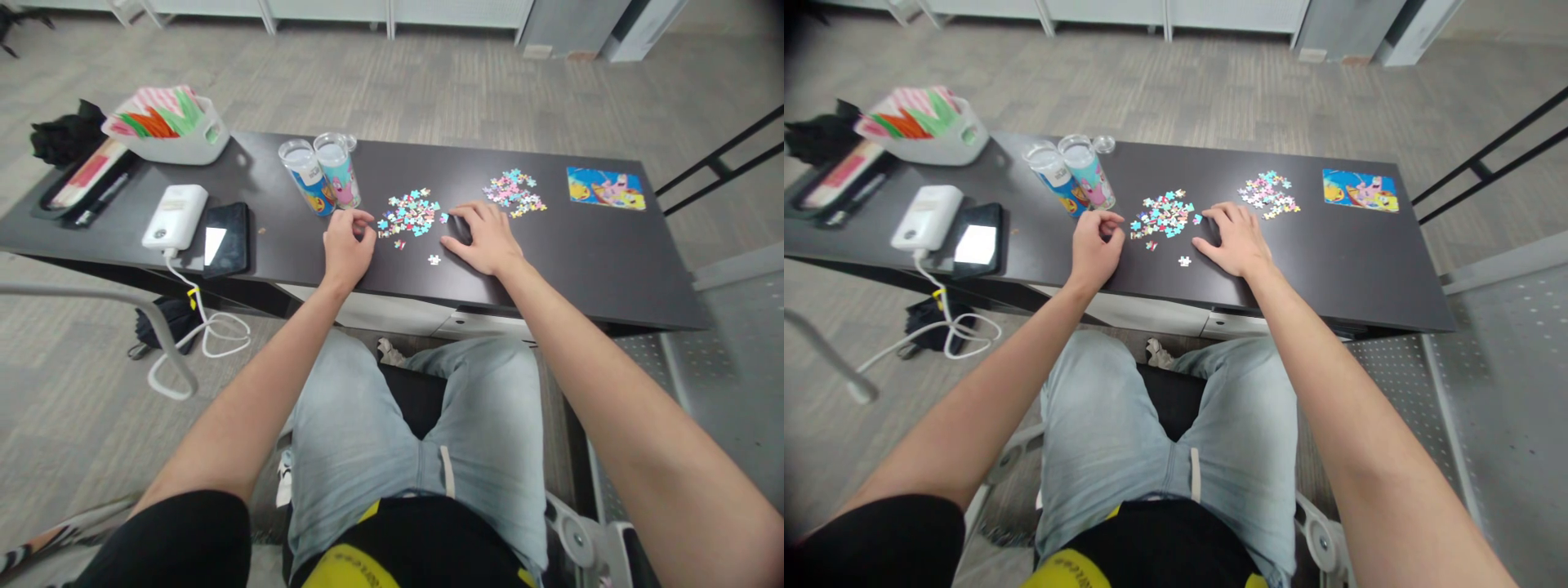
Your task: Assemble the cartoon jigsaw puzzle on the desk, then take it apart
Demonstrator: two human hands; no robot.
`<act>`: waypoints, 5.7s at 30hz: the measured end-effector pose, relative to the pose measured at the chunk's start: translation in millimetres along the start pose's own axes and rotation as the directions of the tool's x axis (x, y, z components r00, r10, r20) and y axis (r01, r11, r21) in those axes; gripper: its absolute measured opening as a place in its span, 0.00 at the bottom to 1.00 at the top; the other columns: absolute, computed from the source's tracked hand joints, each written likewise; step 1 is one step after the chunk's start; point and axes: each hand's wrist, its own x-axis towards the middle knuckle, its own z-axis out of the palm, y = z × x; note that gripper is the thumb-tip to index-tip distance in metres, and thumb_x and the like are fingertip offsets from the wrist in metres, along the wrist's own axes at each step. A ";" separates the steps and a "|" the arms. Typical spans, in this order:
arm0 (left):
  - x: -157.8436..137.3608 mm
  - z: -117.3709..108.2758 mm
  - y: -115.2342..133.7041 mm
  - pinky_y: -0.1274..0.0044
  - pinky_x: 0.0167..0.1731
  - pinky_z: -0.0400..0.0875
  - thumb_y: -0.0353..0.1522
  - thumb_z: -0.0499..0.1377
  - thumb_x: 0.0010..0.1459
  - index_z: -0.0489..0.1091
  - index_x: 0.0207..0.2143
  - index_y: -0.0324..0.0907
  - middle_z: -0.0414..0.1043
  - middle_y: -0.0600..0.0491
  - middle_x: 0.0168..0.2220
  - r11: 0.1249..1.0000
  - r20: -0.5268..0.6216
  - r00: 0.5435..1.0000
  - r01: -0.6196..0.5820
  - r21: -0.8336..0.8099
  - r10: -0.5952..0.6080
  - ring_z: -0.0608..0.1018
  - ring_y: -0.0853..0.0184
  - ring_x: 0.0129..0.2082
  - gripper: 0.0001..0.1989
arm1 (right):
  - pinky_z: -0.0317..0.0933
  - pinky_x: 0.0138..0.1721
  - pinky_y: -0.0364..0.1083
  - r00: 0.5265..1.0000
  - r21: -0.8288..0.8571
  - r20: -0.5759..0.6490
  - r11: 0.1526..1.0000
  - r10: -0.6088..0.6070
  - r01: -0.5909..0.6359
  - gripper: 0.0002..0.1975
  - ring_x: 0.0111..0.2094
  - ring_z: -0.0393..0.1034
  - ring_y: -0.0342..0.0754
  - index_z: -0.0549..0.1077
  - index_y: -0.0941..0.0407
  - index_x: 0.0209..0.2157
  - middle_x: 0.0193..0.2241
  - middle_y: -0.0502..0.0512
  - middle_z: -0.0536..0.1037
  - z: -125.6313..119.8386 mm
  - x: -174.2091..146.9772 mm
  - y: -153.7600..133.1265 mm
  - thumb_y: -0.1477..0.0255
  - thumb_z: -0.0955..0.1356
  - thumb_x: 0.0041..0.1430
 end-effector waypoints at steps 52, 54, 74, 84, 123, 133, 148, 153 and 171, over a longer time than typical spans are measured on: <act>17.5 -8.4 -21.1 0.61 0.53 0.78 0.38 0.68 0.77 0.86 0.62 0.51 0.82 0.51 0.42 0.990 0.165 0.980 -0.126 0.070 0.113 0.81 0.56 0.43 0.14 | 0.61 0.84 0.83 0.996 0.025 0.032 0.996 -0.086 0.085 0.51 0.83 0.69 0.87 0.80 0.48 0.81 0.83 0.71 0.78 1.4 -2.5 11.0 0.33 0.78 0.69; 16.8 -4.9 -17.4 0.60 0.52 0.76 0.39 0.72 0.76 0.87 0.57 0.53 0.82 0.51 0.42 0.981 0.159 0.980 -0.142 0.131 0.120 0.81 0.54 0.44 0.11 | 0.61 0.84 0.83 0.997 0.040 0.018 0.997 -0.071 0.070 0.48 0.83 0.69 0.86 0.80 0.48 0.81 0.82 0.71 0.78 1.0 -2.9 10.3 0.33 0.74 0.74; 13.2 -8.3 -8.2 0.62 0.54 0.76 0.33 0.73 0.74 0.82 0.50 0.49 0.85 0.53 0.42 0.991 0.163 0.985 -0.071 0.117 0.052 0.83 0.57 0.43 0.06 | 0.64 0.84 0.83 1.000 0.033 -0.014 0.999 -0.026 0.026 0.40 0.82 0.72 0.83 0.80 0.51 0.79 0.79 0.72 0.81 0.2 -2.4 3.5 0.42 0.71 0.77; 2.3 -10.2 -2.3 0.59 0.60 0.81 0.40 0.74 0.78 0.90 0.71 0.52 0.81 0.43 0.63 0.933 0.234 0.928 -0.328 0.147 0.290 0.85 0.52 0.56 0.22 | 0.64 0.84 0.83 0.999 0.063 -0.026 0.998 -0.029 0.031 0.42 0.82 0.72 0.84 0.80 0.52 0.79 0.79 0.74 0.82 2.5 -0.9 5.4 0.39 0.71 0.78; -1.8 -10.5 5.0 0.50 0.69 0.72 0.39 0.58 0.90 0.90 0.67 0.50 0.95 0.45 0.59 0.838 0.348 0.796 -0.543 0.052 0.495 0.88 0.48 0.62 0.21 | 0.63 0.85 0.81 1.000 0.051 0.003 0.998 -0.030 0.030 0.40 0.83 0.72 0.83 0.81 0.52 0.76 0.79 0.74 0.81 -3.8 -0.8 1.7 0.41 0.74 0.76; -14.4 -14.4 20.2 0.45 0.69 0.71 0.46 0.58 0.88 0.94 0.63 0.51 0.93 0.43 0.61 0.821 0.398 0.767 -0.568 0.058 0.503 0.85 0.45 0.64 0.23 | 0.64 0.84 0.82 0.999 0.043 0.025 0.999 -0.025 0.024 0.38 0.83 0.72 0.84 0.81 0.49 0.76 0.80 0.72 0.81 -7.4 -0.5 -1.2 0.42 0.75 0.76; -24.1 -15.8 24.9 0.44 0.73 0.72 0.47 0.58 0.86 0.89 0.72 0.50 0.91 0.42 0.69 0.786 0.487 0.679 -0.618 -0.027 0.550 0.85 0.42 0.71 0.27 | 0.62 0.83 0.84 0.996 -0.012 0.029 0.997 -0.081 0.082 0.55 0.81 0.71 0.87 0.78 0.50 0.83 0.81 0.74 0.78 -0.2 -1.4 4.4 0.34 0.81 0.65; -25.0 -18.7 29.2 0.41 0.74 0.70 0.46 0.58 0.86 0.93 0.64 0.57 0.94 0.49 0.66 0.792 0.528 0.652 -0.607 -0.066 0.544 0.85 0.43 0.68 0.23 | 0.61 0.83 0.86 0.995 0.001 0.048 0.996 -0.086 0.086 0.55 0.82 0.70 0.89 0.77 0.47 0.84 0.83 0.73 0.78 -1.6 -0.3 5.6 0.38 0.83 0.62; -24.9 -12.3 20.2 0.40 0.80 0.64 0.53 0.64 0.82 0.79 0.83 0.48 0.80 0.38 0.82 0.807 0.475 0.711 -0.591 0.005 0.518 0.75 0.35 0.81 0.36 | 0.59 0.85 0.82 0.995 0.056 0.066 0.996 -0.079 0.075 0.41 0.83 0.68 0.82 0.83 0.43 0.79 0.82 0.65 0.79 -6.2 -0.2 8.4 0.38 0.74 0.74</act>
